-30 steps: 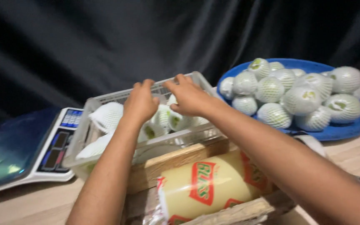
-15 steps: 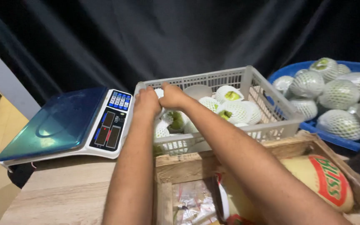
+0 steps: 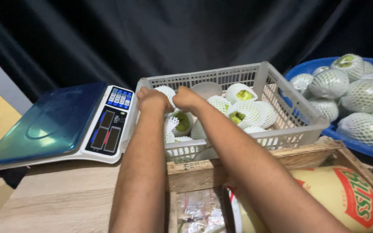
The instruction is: The person wraps individual net-covered fruits in plastic bags by hand and seals the bags using a tape dispenser.
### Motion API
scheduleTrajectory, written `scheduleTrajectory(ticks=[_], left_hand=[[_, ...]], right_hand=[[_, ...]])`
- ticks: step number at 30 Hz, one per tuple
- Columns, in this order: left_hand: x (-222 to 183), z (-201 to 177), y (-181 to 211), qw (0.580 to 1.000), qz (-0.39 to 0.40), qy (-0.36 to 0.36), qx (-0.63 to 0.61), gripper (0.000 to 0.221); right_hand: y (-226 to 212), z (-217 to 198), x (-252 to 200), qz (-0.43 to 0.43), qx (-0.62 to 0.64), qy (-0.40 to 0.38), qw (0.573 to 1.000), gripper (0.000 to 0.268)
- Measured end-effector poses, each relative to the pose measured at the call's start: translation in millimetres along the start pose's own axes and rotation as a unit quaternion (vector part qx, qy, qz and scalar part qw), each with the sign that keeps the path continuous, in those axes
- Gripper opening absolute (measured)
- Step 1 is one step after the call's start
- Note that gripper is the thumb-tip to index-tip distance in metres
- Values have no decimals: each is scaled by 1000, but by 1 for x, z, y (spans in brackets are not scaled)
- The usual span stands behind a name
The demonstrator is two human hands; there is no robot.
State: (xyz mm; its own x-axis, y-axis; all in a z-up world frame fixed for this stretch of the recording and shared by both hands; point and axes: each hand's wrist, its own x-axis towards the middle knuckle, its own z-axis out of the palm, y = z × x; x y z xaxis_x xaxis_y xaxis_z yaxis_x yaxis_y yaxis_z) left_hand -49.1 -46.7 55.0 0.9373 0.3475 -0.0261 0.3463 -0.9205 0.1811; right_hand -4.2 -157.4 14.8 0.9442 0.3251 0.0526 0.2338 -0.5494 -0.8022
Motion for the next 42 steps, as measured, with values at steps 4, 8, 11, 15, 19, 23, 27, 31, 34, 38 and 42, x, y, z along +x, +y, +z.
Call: scheduleTrajectory(ticks=[4, 8, 11, 15, 19, 23, 27, 31, 34, 38, 42], left_hand=[[-4, 0, 6, 997, 2, 67, -46, 60], [28, 12, -10, 994, 35, 66, -78, 69], [47, 19, -10, 993, 38, 60, -89, 78], [10, -1, -2, 994, 22, 55, -88, 82], [-2, -8, 0, 995, 42, 69, -54, 92], [-4, -5, -2, 995, 70, 58, -40, 85], [4, 5, 0, 988, 96, 113, -28, 75], [-6, 5, 3, 984, 123, 111, -67, 76], [15, 17, 2, 981, 127, 104, -103, 84], [23, 15, -4, 978, 103, 91, -154, 89], [9, 7, -11, 967, 82, 71, -232, 93]], right_hand=[[3, 0, 0, 0, 12, 1, 1000, 66], [2, 3, 5, 5, 35, 0, 999, 73], [-10, -2, -8, 10, 50, 3, 999, 70], [-24, -11, -31, 26, 52, 0, 998, 70], [-25, -10, -24, 42, 62, 10, 997, 70], [-25, -10, -27, 56, 65, 22, 996, 64], [-10, -3, -4, 49, 47, 37, 997, 63], [-27, -14, -34, 72, 51, 44, 995, 57], [-8, -10, -12, 55, 36, 49, 997, 57], [-7, -8, -7, 79, 86, 47, 992, 52], [-16, -11, -21, 105, 127, 39, 986, 54]])
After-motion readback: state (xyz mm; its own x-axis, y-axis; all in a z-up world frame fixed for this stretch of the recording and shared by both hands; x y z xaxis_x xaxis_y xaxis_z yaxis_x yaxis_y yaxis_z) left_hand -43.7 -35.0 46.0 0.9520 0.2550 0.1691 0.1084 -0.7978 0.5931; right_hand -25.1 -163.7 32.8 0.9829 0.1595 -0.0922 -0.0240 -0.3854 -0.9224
